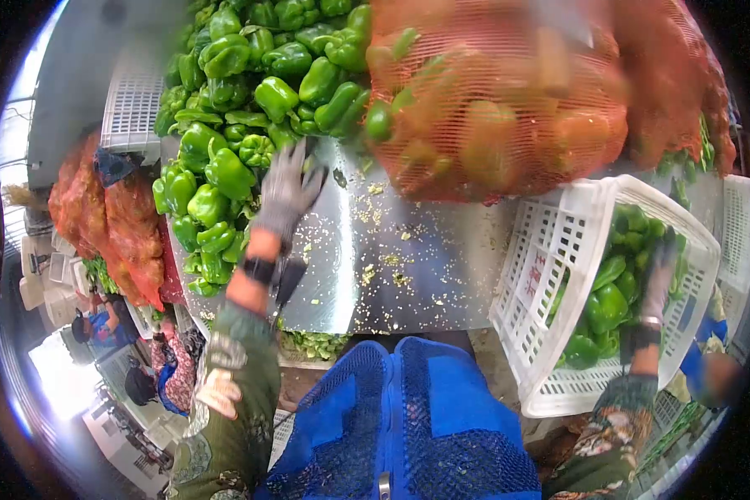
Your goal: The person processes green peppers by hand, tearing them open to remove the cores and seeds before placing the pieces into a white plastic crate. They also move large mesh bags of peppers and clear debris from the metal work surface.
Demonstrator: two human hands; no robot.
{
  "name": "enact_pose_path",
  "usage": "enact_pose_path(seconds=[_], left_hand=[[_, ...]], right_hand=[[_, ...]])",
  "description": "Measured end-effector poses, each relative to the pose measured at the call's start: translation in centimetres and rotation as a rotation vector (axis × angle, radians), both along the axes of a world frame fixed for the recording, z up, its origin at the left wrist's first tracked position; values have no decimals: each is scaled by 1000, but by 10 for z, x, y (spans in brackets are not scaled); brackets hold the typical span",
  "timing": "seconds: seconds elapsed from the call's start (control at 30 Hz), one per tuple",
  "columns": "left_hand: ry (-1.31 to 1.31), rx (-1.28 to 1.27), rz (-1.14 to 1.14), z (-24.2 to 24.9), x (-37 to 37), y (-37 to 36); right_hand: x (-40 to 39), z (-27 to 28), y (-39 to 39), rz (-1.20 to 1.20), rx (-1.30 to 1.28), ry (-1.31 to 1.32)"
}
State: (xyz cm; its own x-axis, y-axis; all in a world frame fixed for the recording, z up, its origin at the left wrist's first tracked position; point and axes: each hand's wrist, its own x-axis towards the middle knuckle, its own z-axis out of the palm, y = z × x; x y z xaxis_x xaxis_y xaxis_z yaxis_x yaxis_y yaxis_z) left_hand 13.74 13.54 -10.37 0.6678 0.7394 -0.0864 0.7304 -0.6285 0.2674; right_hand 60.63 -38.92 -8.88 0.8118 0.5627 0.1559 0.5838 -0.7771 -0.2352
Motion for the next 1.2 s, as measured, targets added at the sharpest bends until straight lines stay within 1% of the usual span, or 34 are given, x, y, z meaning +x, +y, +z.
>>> enact_pose_path(seconds=[0.07, 0.13, 0.17, 0.27, 0.3, 0.33, 0.37, 0.4, 0.43, 0.47, 0.5, 0.53, 0.57, 0.6, 0.63, 0.67, 0.7, 0.73, 0.77, 0.8, 0.87, 0.93, 0.97, 1.03, 1.07, 1.1, 1.13, 1.17, 1.2], left_hand=[[170, 121, -61, -11, 51, 41], [246, 113, -10, -30, 93, 47], [284, 111, 15, -35, 104, 48], [235, -61, 88, -23, 107, 54], [265, -167, 151, -28, 101, 55], [48, -80, 244, -51, 85, 42], [-107, -290, 313, -59, 65, 31], [-433, -687, 451, -69, 42, 7], [-759, -1040, 652, -80, 20, -16], [-1016, -1278, 668, -94, -13, -33], [-1247, -1515, 680, -73, -35, -51], [-1359, -1617, 593, -77, -51, -59], [-1435, -1692, 582, -50, -59, -73], [-1514, -1764, 567, -8, -64, -85], [-1560, -1846, 583, 17, -70, -100], [-1552, -1879, 561, 35, -75, -112], [-1544, -1909, 535, 51, -78, -124], [-1535, -1938, 507, 66, -80, -136], [-1508, -1779, 577, 80, -82, -152], [-1275, -1516, 488, 85, -93, -163], [-961, -1229, 588, 106, -100, -175], [-326, -865, 434, 124, -116, -175], [-243, -583, 260, 118, -129, -181], [-202, -78, 21, 148, -140, -190], [-244, 139, -53, 174, -141, -193], [-268, 148, -177, 184, -149, -193], [-330, 121, -314, 183, -151, -189], [-392, 92, -444, 177, -150, -183], [-454, 64, -574, 175, -149, -181]], right_hand=[[-34, 50, 19, -133, 467, 383], [-89, 117, 82, -252, 558, 420], [-110, 136, 106, -312, 607, 439], [-132, 156, 133, -28, 585, 353], [-147, 164, 152, -5, 680, 446], [-160, 173, 166, 32, 693, 469], [-175, 182, 177, 63, 702, 499], [-193, 191, 185, 88, 707, 534], [-213, 198, 191, 153, 709, 637], [-236, 207, 198, 195, 684, 794], [-256, 206, 200, 176, 692, 913], [-278, 200, 201, 154, 692, 1036], [-304, 192, 209, 122, 742, 1148], [-325, 177, 220, 89, 794, 1258], [-338, 142, 227, 110, 727, 1359], [-360, 129, 240, 86, 771, 1532], [-376, 110, 256, -34, 649, 1666], [-401, 119, 278, -82, 568, 1680], [-414, 108, 279, 77, 656, 1738], [-427, 97, 281, 235, 746, 1802], [-443, 74, 278, 197, 883, 2053], [-451, 73, 273, 56, 927, 2364], [-454, 77, 271, -41, 916, 2535], [-457, 78, 266, 51, 918, 2544], [-458, 79, 262, 90, 926, 2546], [-461, 86, 257, 588, 920, 2115], [-463, 93, 251, 867, 946, 1593], [-463, 88, 250, 953, 869, 1452], [-469, 96, 247, 850, 871, 1699]])
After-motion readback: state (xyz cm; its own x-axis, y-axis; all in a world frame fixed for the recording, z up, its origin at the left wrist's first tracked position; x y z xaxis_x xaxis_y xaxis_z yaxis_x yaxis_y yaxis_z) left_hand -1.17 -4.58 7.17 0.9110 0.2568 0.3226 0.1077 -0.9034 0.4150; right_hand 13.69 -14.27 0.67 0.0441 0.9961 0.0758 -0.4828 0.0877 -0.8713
